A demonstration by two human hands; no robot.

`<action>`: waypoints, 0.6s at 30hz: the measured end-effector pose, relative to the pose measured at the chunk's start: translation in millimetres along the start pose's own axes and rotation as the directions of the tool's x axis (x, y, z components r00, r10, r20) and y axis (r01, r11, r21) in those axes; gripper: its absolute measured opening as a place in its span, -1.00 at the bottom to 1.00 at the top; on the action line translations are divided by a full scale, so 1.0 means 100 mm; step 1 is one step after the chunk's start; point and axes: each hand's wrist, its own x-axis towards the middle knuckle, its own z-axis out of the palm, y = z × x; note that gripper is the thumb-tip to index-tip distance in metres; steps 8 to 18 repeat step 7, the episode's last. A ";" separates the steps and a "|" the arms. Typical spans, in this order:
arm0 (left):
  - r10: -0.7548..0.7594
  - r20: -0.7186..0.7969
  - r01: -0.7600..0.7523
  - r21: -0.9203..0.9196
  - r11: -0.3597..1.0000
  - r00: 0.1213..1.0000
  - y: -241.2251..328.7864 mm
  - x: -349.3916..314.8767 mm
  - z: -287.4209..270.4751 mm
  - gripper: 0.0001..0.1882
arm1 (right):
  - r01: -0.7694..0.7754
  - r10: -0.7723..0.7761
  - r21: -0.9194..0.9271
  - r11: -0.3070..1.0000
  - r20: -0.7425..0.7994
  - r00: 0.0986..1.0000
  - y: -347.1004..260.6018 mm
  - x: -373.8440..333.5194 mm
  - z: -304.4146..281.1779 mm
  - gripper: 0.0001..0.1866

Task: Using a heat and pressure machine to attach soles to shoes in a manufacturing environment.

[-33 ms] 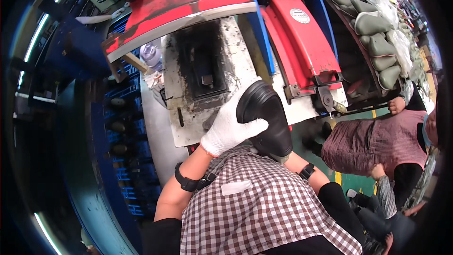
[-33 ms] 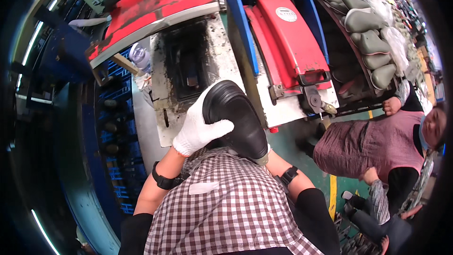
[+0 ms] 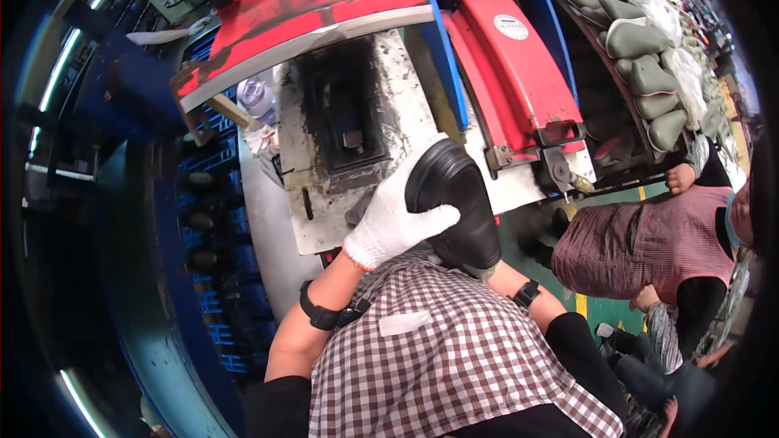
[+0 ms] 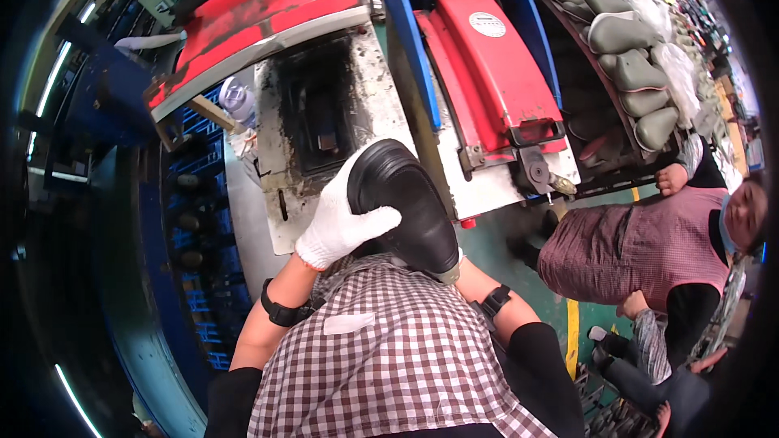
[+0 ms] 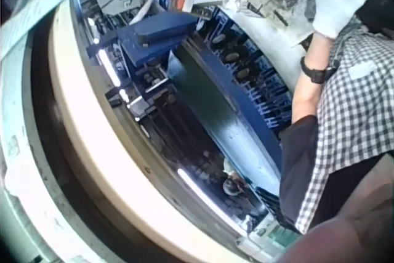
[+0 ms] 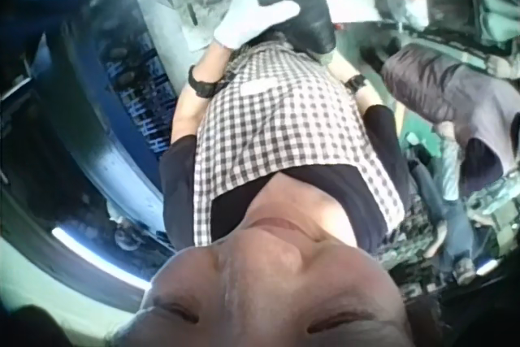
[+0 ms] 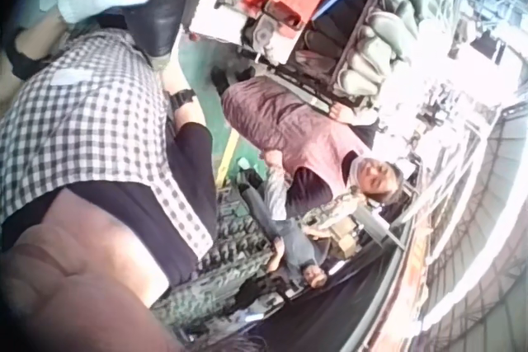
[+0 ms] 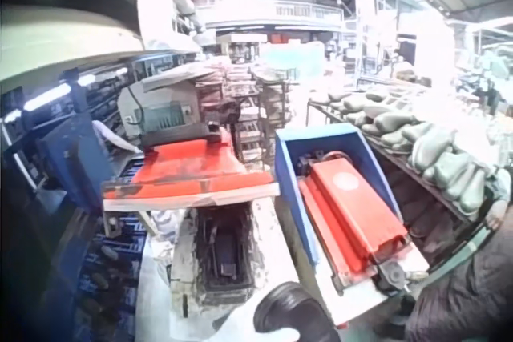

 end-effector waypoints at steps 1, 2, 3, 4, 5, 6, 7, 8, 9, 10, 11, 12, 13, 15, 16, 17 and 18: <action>-0.007 -0.003 0.007 -0.003 1.000 1.000 0.01 0.03 0.04 -0.04 | 0.022 -0.023 -0.060 0.998 -0.017 1.000 -0.04 0.06 -0.02 -0.36; -0.016 -0.009 0.016 -0.005 1.000 1.000 0.02 0.04 0.06 -0.04 | 0.038 -0.039 -0.026 0.999 -0.042 0.998 -0.08 0.11 -0.03 -0.33; -0.034 -0.017 0.034 -0.005 0.999 0.999 0.01 0.06 0.07 -0.05 | -0.042 0.050 0.153 0.987 -0.043 0.998 -0.11 0.14 -0.04 -0.32; -0.038 -0.015 0.037 -0.006 0.999 0.999 0.01 0.08 0.08 -0.04 | -0.124 0.134 0.231 0.965 -0.028 0.991 -0.13 0.17 -0.06 -0.31; -0.052 -0.017 0.052 -0.006 0.999 0.999 0.00 0.09 0.08 -0.04 | -0.104 0.114 0.249 0.963 -0.024 0.993 -0.14 0.19 -0.08 -0.30; -0.066 -0.020 0.066 -0.005 0.998 0.998 0.00 0.11 0.08 -0.04 | -0.094 0.100 0.212 0.973 -0.018 0.995 -0.14 0.22 -0.09 -0.31; -0.066 -0.022 0.066 -0.004 0.998 0.998 -0.01 0.12 0.08 -0.04 | -0.085 0.088 0.169 0.982 -0.012 0.996 -0.14 0.24 -0.10 -0.31; -0.066 -0.022 0.066 -0.004 0.998 0.998 -0.01 0.12 0.08 -0.04 | -0.085 0.088 0.169 0.982 -0.012 0.996 -0.14 0.24 -0.10 -0.31; -0.066 -0.022 0.066 -0.004 0.998 0.998 -0.01 0.12 0.08 -0.04 | -0.085 0.088 0.169 0.982 -0.012 0.996 -0.14 0.24 -0.10 -0.31; -0.066 -0.022 0.066 -0.004 0.998 0.998 -0.01 0.12 0.08 -0.04 | -0.085 0.088 0.169 0.982 -0.012 0.996 -0.14 0.24 -0.10 -0.31; -0.066 -0.022 0.066 -0.004 0.998 0.998 -0.01 0.12 0.08 -0.04 | -0.085 0.088 0.169 0.982 -0.012 0.996 -0.14 0.24 -0.10 -0.31; -0.066 -0.022 0.066 -0.004 0.998 0.998 -0.01 0.12 0.08 -0.04 | -0.085 0.088 0.169 0.982 -0.012 0.996 -0.14 0.24 -0.10 -0.31; -0.066 -0.022 0.066 -0.004 0.998 0.998 -0.01 0.12 0.08 -0.04 | -0.085 0.088 0.169 0.982 -0.012 0.996 -0.14 0.24 -0.10 -0.31; -0.066 -0.022 0.066 -0.004 0.998 0.998 -0.01 0.12 0.08 -0.04 | -0.085 0.088 0.169 0.982 -0.012 0.996 -0.14 0.24 -0.10 -0.31; -0.066 -0.022 0.066 -0.004 0.998 0.998 -0.01 0.12 0.08 -0.04 | -0.085 0.088 0.169 0.982 -0.012 0.996 -0.14 0.24 -0.10 -0.31; -0.066 -0.022 0.066 -0.004 0.998 0.998 -0.01 0.12 0.08 -0.04 | -0.085 0.088 0.169 0.982 -0.012 0.996 -0.14 0.24 -0.10 -0.31; -0.066 -0.022 0.066 -0.004 0.998 0.998 -0.01 0.12 0.08 -0.04 | -0.085 0.088 0.169 0.982 -0.012 0.996 -0.14 0.24 -0.10 -0.31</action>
